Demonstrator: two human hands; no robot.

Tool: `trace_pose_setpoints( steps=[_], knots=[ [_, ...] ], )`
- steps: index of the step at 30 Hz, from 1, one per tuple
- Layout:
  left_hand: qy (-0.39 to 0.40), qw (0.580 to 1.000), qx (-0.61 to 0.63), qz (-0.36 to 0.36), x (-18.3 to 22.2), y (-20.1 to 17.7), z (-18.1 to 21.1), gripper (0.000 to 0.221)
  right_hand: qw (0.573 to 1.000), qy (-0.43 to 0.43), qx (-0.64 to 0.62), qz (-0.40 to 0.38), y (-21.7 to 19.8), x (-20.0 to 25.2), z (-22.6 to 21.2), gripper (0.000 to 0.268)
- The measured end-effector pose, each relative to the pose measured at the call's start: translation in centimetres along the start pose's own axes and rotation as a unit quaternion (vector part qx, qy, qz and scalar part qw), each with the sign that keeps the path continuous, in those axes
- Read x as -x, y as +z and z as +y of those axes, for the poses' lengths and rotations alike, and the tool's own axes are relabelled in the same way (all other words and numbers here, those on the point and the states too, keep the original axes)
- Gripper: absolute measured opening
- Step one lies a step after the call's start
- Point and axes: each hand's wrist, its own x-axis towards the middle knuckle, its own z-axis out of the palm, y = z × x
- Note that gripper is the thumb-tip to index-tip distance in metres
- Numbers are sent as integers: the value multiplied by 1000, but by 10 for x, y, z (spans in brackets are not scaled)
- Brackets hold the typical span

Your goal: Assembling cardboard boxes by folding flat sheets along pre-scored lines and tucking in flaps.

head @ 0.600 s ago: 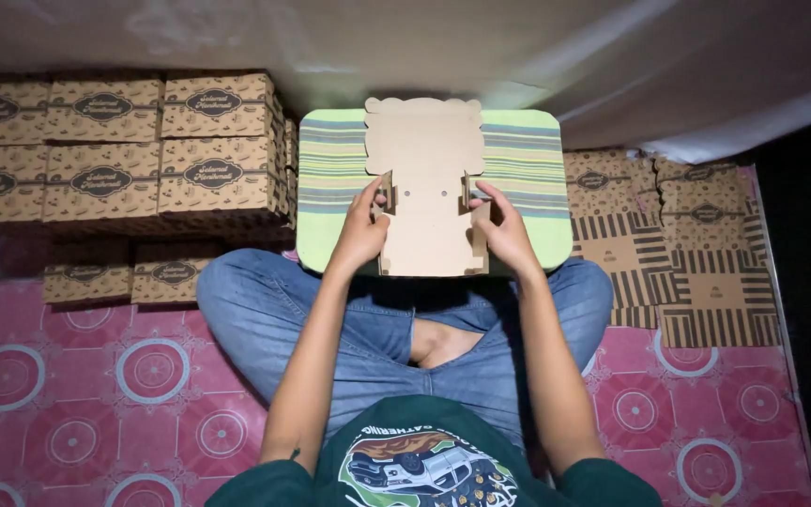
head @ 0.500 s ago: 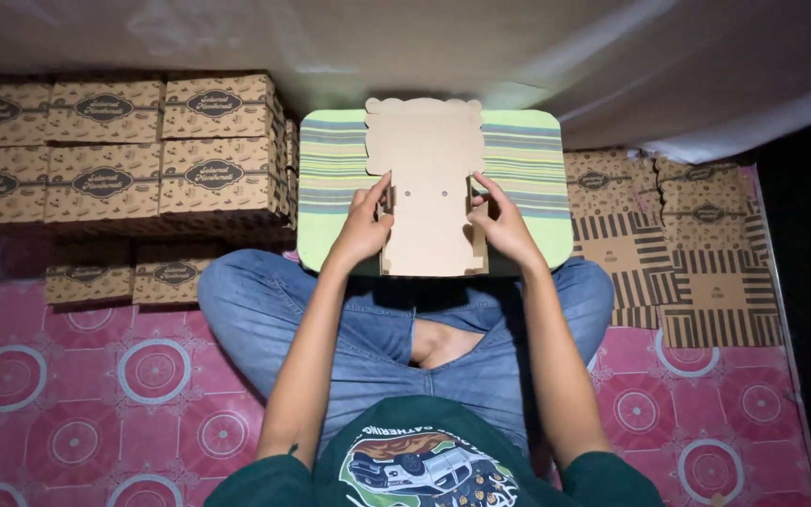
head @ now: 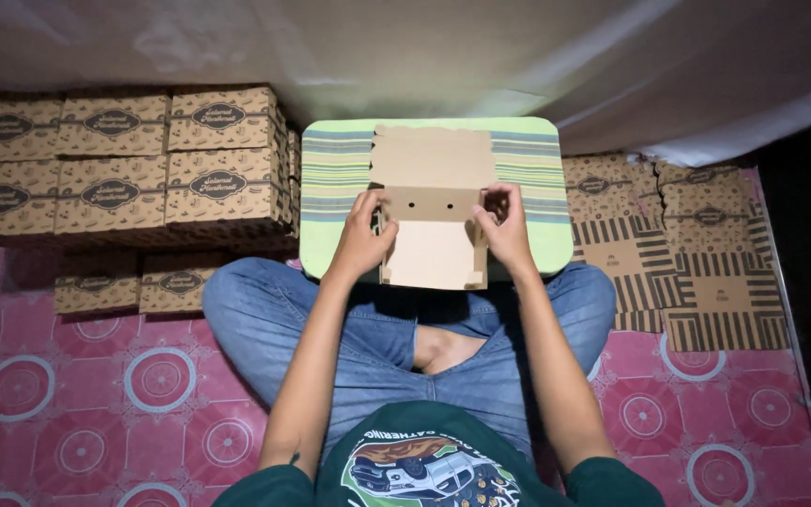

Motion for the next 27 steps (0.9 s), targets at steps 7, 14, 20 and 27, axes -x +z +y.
trace_pose_setpoints(
  steps=[7,14,20,27],
  knots=[
    [23,992,-125,-17,10,-4,24,52,976,-114,184,-12,-1,16,-54,40],
    [31,953,-295,57,12,2,32,32,949,-108,295,16,-6,22,-47,24],
    [127,922,-359,73,-1,27,58,17,938,-154,305,62,-2,23,-37,19],
    [289,885,-364,17,-37,94,53,14,928,-182,319,61,-7,23,-35,15]
  ],
)
